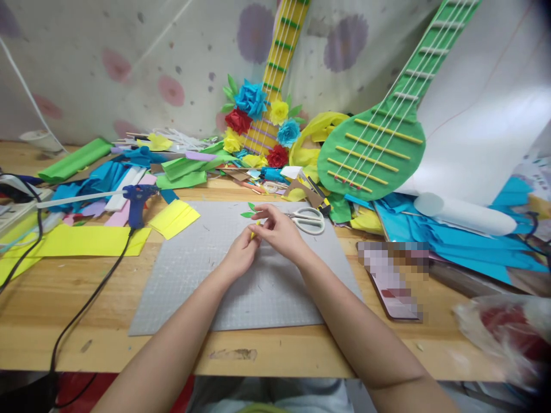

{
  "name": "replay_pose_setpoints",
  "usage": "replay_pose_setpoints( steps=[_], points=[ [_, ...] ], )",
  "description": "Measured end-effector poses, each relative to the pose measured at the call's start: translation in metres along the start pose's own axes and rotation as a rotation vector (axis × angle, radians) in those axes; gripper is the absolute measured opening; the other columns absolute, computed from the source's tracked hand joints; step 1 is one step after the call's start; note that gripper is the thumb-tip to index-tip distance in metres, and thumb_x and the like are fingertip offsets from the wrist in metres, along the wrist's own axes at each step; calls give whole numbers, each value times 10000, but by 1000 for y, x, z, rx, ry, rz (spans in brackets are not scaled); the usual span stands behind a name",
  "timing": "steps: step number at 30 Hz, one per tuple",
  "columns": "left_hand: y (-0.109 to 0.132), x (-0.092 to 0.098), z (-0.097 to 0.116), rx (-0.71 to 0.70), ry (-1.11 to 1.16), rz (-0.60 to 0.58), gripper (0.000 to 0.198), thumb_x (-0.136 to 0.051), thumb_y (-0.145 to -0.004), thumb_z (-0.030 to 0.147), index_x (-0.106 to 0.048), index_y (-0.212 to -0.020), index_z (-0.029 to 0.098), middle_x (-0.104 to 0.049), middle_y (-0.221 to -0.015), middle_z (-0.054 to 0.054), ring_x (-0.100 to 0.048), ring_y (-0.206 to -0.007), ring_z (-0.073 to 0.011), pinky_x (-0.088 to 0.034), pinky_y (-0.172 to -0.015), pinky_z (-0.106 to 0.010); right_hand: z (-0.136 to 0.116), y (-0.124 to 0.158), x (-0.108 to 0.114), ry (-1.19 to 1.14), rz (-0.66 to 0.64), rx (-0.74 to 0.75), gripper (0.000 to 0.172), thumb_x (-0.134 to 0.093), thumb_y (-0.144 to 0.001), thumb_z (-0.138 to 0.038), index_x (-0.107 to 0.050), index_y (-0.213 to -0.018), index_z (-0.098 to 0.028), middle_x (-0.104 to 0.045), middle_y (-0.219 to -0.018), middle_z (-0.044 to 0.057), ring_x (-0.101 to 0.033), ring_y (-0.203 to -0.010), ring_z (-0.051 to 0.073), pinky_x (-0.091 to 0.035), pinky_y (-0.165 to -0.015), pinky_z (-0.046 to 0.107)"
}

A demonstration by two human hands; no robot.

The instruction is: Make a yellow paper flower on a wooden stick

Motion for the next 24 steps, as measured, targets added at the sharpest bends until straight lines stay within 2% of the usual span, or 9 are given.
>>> replay_pose_setpoints(
  steps=[2, 4, 9, 13, 16, 19, 24],
  points=[
    [0, -1, 2, -80, -30, -13, 333, -457, -819, 369, -540, -1070, 166, -584, -1072, -75, -514, -1019, -179, -372, -903, -316, 2, -1, -3, -35, 11, 3, 268, -589, -719, -249, -545, -979, -203, -654, -905, 17, -571, -718, 114, -434, -700, 273],
    [0, -2, 3, -89, -32, -31, 371, -426, -837, 390, -521, -1119, 168, -582, -1094, -84, -510, -1047, -192, -373, -920, -331, 2, -1, -5, -52, 27, 6, 203, -559, -735, -233, -556, -935, -201, -653, -868, 11, -570, -719, 114, -433, -695, 268],
    [1, -1, 4, -20, -54, -21, 386, -450, -827, 390, -511, -1144, 178, -619, -907, -63, -549, -936, -188, -433, -814, -320, 2, -1, -5, -106, 32, 0, 198, -559, -729, -232, -556, -925, -202, -641, -835, 1, -547, -663, 104, -428, -659, 257],
    [1, -1, 4, -18, -9, -2, 416, -456, -829, 355, -436, -1213, 198, -600, -898, -45, -547, -884, -151, -437, -767, -286, 0, 0, -7, -128, 16, 13, 212, -569, -717, -218, -560, -928, -199, -624, -815, -2, -537, -662, 101, -424, -661, 254],
    [1, -3, 2, 4, 41, -13, 391, -447, -831, 345, -434, -1194, 200, -588, -868, -41, -540, -798, -127, -430, -697, -256, -4, 1, -9, -150, -12, 43, 244, -578, -714, -219, -560, -956, -200, -621, -831, 3, -541, -701, 107, -425, -680, 258],
    [2, -3, 2, 53, 75, -19, 374, -467, -814, 322, -431, -1166, 200, -554, -763, -11, -501, -660, -98, -394, -595, -222, -4, 1, -8, -220, -50, 30, 250, -587, -709, -235, -562, -955, -198, -617, -847, 7, -535, -701, 104, -426, -665, 252],
    [6, -6, 8, 159, 148, -46, 400, -478, -782, 262, -345, -1153, 195, -398, -581, 82, -334, -462, -49, -271, -460, -182, 3, -2, -7, -352, -203, -82, 276, -640, -668, -272, -576, -923, -186, -609, -859, 2, -461, -553, 62, -386, -515, 212]
  ],
)
Point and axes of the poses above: each hand's wrist, its own y-axis away from the middle knuckle, its own x-axis out of the back of the hand, z = x × y, the point moved 6 cm from there along -y, towards the middle knuckle
